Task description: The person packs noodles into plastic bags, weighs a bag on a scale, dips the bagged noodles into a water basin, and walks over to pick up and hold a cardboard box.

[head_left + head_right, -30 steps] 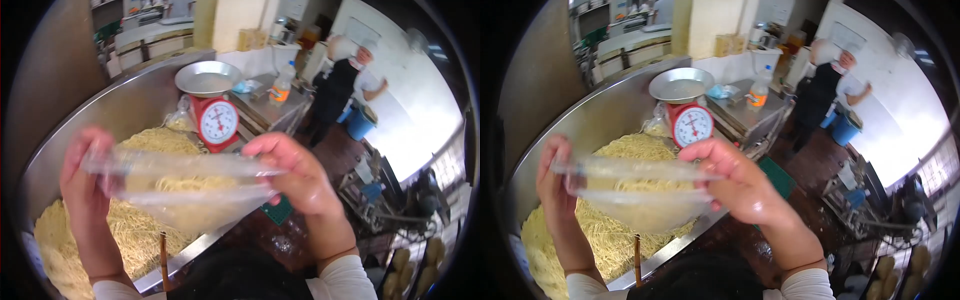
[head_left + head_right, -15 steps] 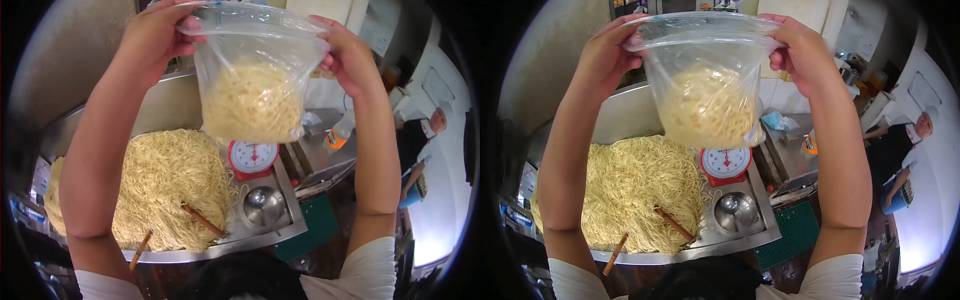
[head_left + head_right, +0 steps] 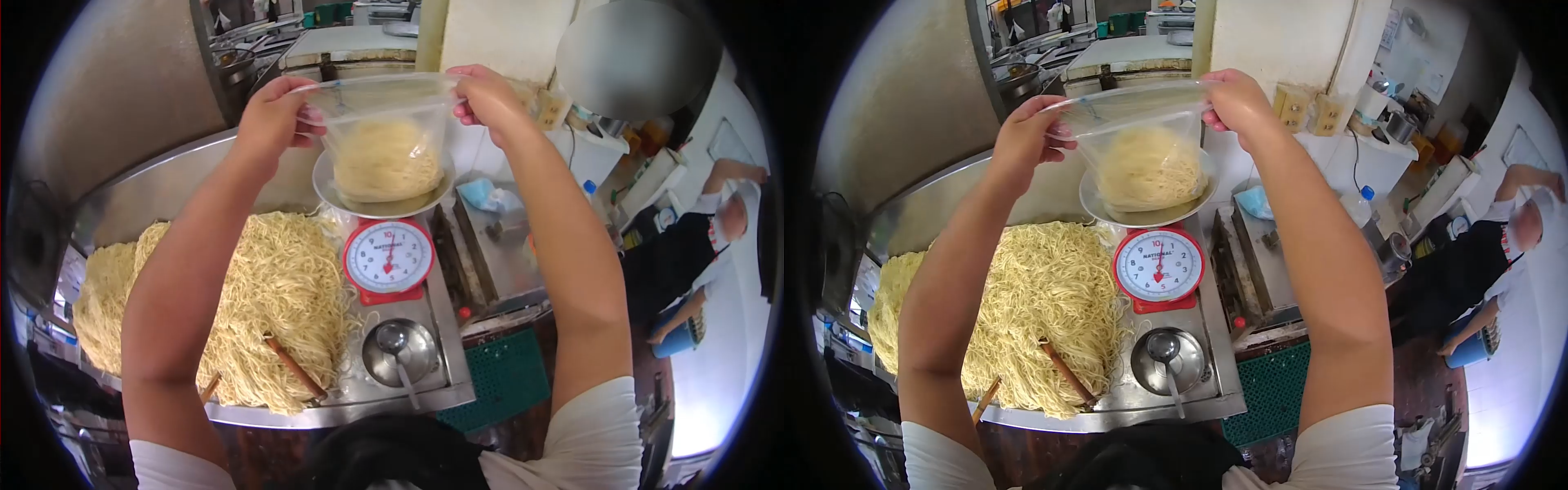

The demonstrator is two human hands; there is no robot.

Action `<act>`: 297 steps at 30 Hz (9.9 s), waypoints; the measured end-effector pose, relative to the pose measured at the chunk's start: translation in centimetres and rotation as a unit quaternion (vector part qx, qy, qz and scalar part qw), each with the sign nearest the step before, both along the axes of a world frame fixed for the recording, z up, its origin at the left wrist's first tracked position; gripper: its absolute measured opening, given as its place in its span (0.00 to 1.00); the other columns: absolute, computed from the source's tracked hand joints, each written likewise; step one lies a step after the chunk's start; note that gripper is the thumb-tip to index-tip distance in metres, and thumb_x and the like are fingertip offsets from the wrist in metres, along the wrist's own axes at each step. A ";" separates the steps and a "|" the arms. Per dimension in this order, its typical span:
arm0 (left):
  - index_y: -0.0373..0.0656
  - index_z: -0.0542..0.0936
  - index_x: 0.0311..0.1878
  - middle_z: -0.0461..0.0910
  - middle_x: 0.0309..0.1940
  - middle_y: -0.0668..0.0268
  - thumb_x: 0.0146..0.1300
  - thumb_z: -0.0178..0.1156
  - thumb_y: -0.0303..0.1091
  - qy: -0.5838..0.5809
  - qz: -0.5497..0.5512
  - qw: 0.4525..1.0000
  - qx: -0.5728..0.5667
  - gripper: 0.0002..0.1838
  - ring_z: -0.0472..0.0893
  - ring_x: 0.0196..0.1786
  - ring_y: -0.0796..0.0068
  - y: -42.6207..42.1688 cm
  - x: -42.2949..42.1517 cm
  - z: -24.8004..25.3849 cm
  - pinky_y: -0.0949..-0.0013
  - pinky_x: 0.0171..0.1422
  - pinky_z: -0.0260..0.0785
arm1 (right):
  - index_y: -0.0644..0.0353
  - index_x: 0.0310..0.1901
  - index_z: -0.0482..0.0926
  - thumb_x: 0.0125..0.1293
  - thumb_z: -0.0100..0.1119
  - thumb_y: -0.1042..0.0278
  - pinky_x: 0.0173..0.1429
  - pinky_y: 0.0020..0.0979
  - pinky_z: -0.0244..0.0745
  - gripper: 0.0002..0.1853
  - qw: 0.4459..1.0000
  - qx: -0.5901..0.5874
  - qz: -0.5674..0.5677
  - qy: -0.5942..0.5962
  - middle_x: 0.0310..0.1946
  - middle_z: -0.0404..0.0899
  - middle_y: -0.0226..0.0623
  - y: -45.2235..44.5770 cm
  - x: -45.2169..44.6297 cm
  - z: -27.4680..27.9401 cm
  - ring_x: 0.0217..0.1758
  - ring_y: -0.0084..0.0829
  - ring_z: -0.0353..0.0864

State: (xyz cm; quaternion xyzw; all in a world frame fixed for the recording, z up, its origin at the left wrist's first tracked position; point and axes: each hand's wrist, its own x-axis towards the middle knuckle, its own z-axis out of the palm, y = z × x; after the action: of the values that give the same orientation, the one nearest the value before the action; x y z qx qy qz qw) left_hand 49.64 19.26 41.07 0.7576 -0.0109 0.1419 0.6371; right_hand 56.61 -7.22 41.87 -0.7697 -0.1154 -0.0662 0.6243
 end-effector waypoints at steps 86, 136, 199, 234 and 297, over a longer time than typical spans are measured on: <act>0.50 0.77 0.45 0.77 0.38 0.75 0.61 0.58 0.45 -0.004 0.058 0.998 -0.012 0.13 0.75 0.42 0.81 2.0 9.7 -4.1 0.69 0.46 0.67 | 0.60 0.71 0.51 0.54 0.64 0.54 0.28 0.22 0.69 0.46 0.911 -0.227 -0.342 0.025 0.38 0.79 0.35 -30.2 -5.4 0.9 0.28 0.21 0.76; 0.48 0.75 0.39 0.70 0.27 0.75 0.66 0.55 0.49 0.037 0.181 0.923 -0.337 0.14 0.69 0.32 0.85 15.6 -32.0 -21.3 0.77 0.36 0.64 | 0.65 0.48 0.77 0.68 0.50 0.68 0.46 0.31 0.72 0.12 0.976 0.093 0.178 0.086 0.37 0.82 0.39 26.6 -35.9 -26.5 0.40 0.29 0.80; 0.43 0.70 0.62 0.60 0.69 0.56 0.58 0.56 0.39 0.049 0.283 0.843 0.455 0.28 0.55 0.72 0.49 15.8 -31.9 -31.4 0.40 0.72 0.40 | 0.60 0.39 0.73 0.65 0.58 0.58 0.39 0.32 0.74 0.13 0.949 -0.113 0.294 0.027 0.34 0.79 0.38 28.4 -34.4 -25.8 0.34 0.32 0.79; 0.37 0.71 0.60 0.73 0.29 0.59 0.58 0.56 0.25 -0.046 0.324 0.920 0.217 0.24 0.75 0.28 0.66 17.1 -32.3 -29.4 0.68 0.34 0.72 | 0.62 0.42 0.80 0.63 0.59 0.66 0.33 0.19 0.71 0.10 0.876 0.262 0.229 0.334 0.29 0.80 0.31 35.8 -32.5 -29.5 0.27 0.20 0.77; 0.42 0.74 0.22 0.69 0.15 0.76 0.59 0.62 0.32 0.089 0.541 0.815 -0.186 0.11 0.66 0.18 0.87 2.7 -59.1 -21.9 0.78 0.20 0.55 | 0.63 0.40 0.77 0.65 0.57 0.67 0.41 0.25 0.72 0.08 0.640 -0.039 0.763 0.080 0.30 0.77 0.33 27.5 -47.2 -23.0 0.34 0.22 0.76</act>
State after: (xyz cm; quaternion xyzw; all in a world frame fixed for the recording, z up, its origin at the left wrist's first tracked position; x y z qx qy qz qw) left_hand -9.43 21.98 19.19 0.5176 0.4841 0.3954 0.5843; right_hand 9.45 20.28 18.83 -0.4346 -0.6136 0.5005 0.4291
